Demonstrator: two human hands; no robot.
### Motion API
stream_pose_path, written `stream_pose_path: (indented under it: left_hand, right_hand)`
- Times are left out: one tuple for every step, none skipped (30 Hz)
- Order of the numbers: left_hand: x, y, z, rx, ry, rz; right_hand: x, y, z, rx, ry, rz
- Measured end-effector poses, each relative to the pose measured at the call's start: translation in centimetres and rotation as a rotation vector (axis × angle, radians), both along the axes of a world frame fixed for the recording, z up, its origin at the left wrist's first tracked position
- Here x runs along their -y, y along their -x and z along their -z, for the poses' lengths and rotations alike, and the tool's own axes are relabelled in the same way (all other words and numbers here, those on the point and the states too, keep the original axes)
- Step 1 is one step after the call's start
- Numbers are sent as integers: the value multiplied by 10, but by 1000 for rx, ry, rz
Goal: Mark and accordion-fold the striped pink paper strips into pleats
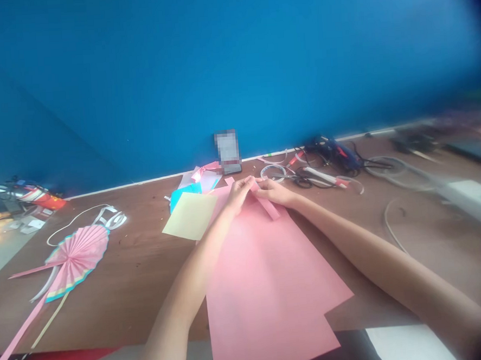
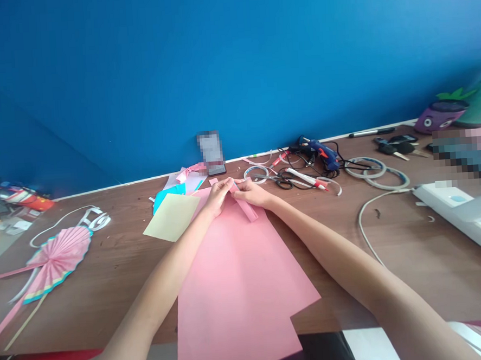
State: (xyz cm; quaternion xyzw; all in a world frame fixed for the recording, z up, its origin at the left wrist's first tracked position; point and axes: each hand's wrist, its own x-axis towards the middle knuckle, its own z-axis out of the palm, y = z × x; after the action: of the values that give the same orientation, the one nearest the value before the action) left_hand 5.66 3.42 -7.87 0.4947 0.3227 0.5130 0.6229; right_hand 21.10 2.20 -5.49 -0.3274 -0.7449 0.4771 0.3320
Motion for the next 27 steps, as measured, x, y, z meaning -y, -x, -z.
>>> stream_pose_path:
  left_hand:
    - [0,0,0,7,8,9]
    - [-1,0,0,19,17,15]
    - [-1,1,1,33,28,16]
    - [-2,1,1,45,44,14]
    - [-3,1,1,51,61,10]
    - [-3,1,2,49,73,4]
    - [-4,1,2,42,78,-5]
    - [-5,1,3,36,73,-18]
    - [-5,1,4,35,59,-35]
    - [-5,0,4,42,42,-53]
    - [-5,0,5,51,28,-70]
    - [-5,-1,5,61,21,-89]
    - [-4,-1,6,66,22,-109]
    - [-4,-1,6,67,31,-132]
    - [-4,-1,7,65,44,-159]
    - [-4,-1,7,64,59,-184]
    - [-5,-1,7,66,71,-204]
    - [-6,0,8,75,81,-221]
    - [-7,1,8,95,88,-239]
    - [-8,2,8,127,94,-264]
    - [-10,3,8,165,98,-295]
    - [-12,4,8,201,99,-330]
    - [-13,5,8,231,99,-367]
    - [-14,6,8,250,98,-396]
    - [-16,7,9,255,99,-413]
    - [-16,7,10,249,102,-422]
    - [-17,7,11,241,105,-428]
  right_hand:
    - [0,1,1,2,-8,14]
    - [0,2,2,11,-26,25]
    - [0,3,3,24,-46,31]
    - [0,4,4,34,-62,33]
    - [-1,5,4,43,-72,32]
    - [-1,6,5,49,-77,32]
    - [-2,6,6,54,-82,35]
    - [-2,7,6,58,-84,40]
    - [-2,7,6,60,-80,48]
    - [-1,7,6,62,-64,55]
    - [-1,7,6,66,-32,61]
    - [0,7,6,73,13,68]
    - [0,7,6,86,63,75]
    - [1,6,6,106,109,83]
    - [2,6,5,128,143,91]
    - [2,5,4,147,162,100]
    - [2,4,3,163,170,105]
    - [2,3,1,177,167,102]
    - [1,2,-1,190,157,90]
    - [1,0,-3,204,141,66]
    - [0,-1,-5,230,119,28]
    - [-1,-3,-8,254,100,-18]
    - [-2,-5,-9,268,95,-61]
    - [-3,-7,-11,280,98,-100]
    - [-4,-10,-13,288,102,-126]
    - [-5,-12,-14,301,105,-143]
    - [-5,-15,-15,319,106,-154]
